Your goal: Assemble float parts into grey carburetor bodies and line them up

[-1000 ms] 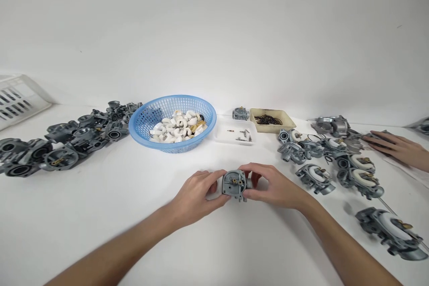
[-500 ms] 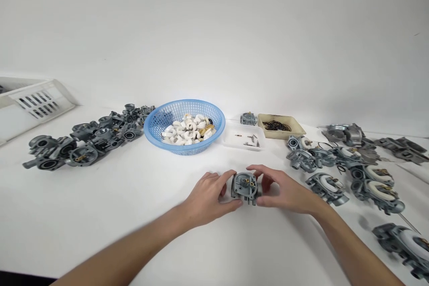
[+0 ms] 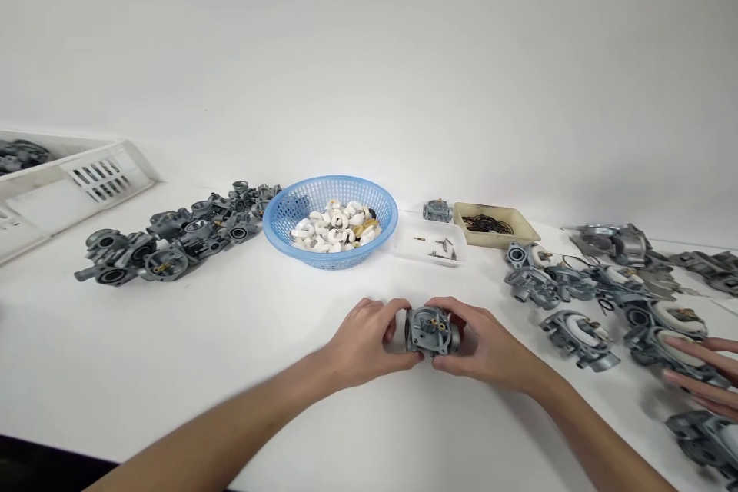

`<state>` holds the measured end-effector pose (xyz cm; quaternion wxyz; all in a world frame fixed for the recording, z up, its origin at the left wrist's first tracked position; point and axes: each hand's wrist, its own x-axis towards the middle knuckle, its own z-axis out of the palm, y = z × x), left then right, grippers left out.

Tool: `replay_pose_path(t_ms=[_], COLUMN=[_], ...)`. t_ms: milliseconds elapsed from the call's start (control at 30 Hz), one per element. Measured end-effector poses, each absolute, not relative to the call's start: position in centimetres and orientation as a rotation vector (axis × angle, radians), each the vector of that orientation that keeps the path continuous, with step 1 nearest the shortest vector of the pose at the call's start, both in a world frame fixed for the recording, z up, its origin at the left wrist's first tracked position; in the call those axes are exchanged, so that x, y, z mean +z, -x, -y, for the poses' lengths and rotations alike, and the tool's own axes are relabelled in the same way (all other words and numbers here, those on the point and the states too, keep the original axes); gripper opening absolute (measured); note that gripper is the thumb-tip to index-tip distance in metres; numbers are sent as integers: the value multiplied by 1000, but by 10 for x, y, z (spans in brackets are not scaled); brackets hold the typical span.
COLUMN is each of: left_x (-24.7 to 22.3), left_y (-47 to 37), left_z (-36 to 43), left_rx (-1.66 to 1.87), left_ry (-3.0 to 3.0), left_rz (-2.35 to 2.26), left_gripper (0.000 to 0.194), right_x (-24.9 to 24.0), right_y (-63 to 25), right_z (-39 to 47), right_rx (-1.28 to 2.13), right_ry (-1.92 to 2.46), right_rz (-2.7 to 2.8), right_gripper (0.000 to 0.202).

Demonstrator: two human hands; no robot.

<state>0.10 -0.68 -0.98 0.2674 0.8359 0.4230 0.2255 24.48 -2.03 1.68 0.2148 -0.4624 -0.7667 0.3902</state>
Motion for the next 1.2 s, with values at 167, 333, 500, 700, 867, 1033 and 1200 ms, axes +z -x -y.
replay_pose_path(t_ms=[167,333,500,700,867,1033,1200], left_x=[-7,-6,-5,-4,-4,-4,-5], left_y=[1,1,2,3,3,2,3], left_z=[7,7,8,6,7,7,6], left_rx=[590,574,571,568,562,562,555], left_ry=[-2252,-2253,-2242,-2227,-2235,-2244,-2255], left_rz=[-1115,-1113,-1104,-1089,-1085,-1089,-1088], left_gripper=[47,47,46,45,45,46,47], right_x=[16,16,16,18,21,19,15], right_y=[-245,-246,-246,-244,-243,-244,-247], right_z=[21,22,23,23,23,23,23], right_rx=[1086,1079,1046,1059,1094,1056,1037], right_ry=[1256,1269,1293,1298,1305,1308,1303], right_rz=[2143,2149,2167,2152,2140,2165,2179], right_gripper=[53,55,56,59,57,59,60])
